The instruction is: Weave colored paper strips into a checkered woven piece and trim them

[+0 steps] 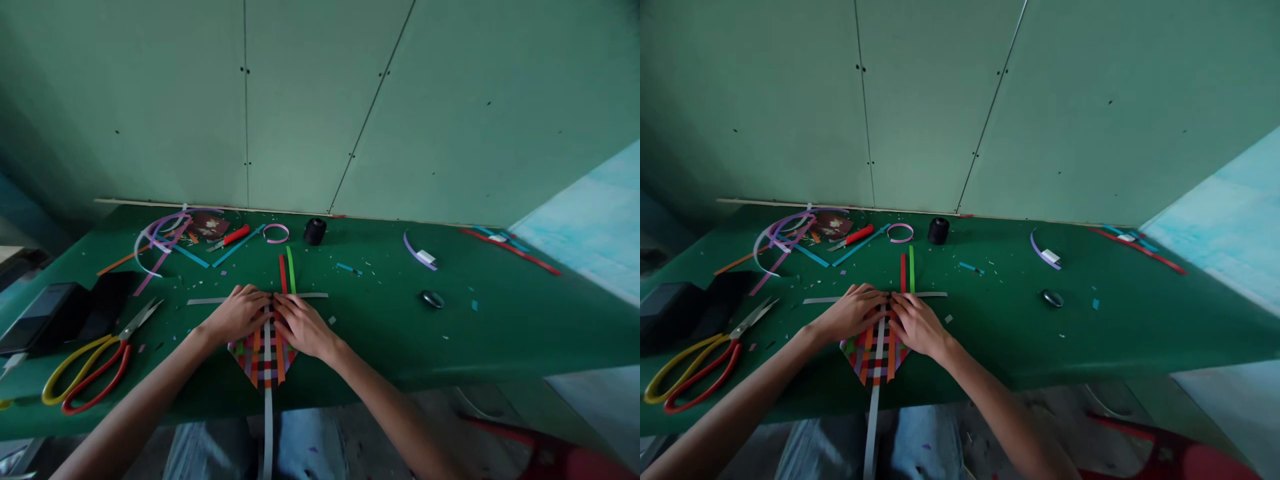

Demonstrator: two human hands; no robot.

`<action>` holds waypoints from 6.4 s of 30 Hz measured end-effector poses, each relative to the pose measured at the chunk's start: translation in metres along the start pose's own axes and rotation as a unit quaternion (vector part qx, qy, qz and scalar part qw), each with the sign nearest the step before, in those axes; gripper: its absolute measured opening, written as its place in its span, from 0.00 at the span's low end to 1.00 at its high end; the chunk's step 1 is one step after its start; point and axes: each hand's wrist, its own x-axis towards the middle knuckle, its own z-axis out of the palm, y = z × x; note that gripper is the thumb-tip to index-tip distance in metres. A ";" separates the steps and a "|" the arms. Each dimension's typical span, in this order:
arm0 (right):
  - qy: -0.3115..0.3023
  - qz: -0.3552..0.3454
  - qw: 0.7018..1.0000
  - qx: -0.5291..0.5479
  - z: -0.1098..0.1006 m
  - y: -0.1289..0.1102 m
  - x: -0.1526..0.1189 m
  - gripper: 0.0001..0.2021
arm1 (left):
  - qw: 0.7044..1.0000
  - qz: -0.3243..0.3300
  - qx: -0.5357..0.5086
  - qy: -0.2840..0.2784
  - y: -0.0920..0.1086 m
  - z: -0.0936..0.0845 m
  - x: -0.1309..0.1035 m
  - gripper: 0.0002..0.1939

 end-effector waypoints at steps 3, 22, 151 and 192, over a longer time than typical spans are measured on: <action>0.005 0.010 1.000 0.007 -0.001 0.000 -0.001 0.17 | 1.000 0.002 -0.015 -0.003 -0.001 -0.002 0.005 0.18; 0.047 0.029 0.994 0.092 0.008 0.006 -0.010 0.14 | 0.999 0.024 -0.003 0.040 0.006 0.016 0.009 0.20; -0.090 -0.031 0.995 -0.043 -0.028 0.023 -0.012 0.43 | 0.999 0.041 0.006 0.020 0.007 0.022 0.017 0.24; 0.049 0.116 0.984 0.124 -0.005 0.055 -0.026 0.45 | 0.998 0.065 0.020 -0.010 0.004 0.023 0.018 0.21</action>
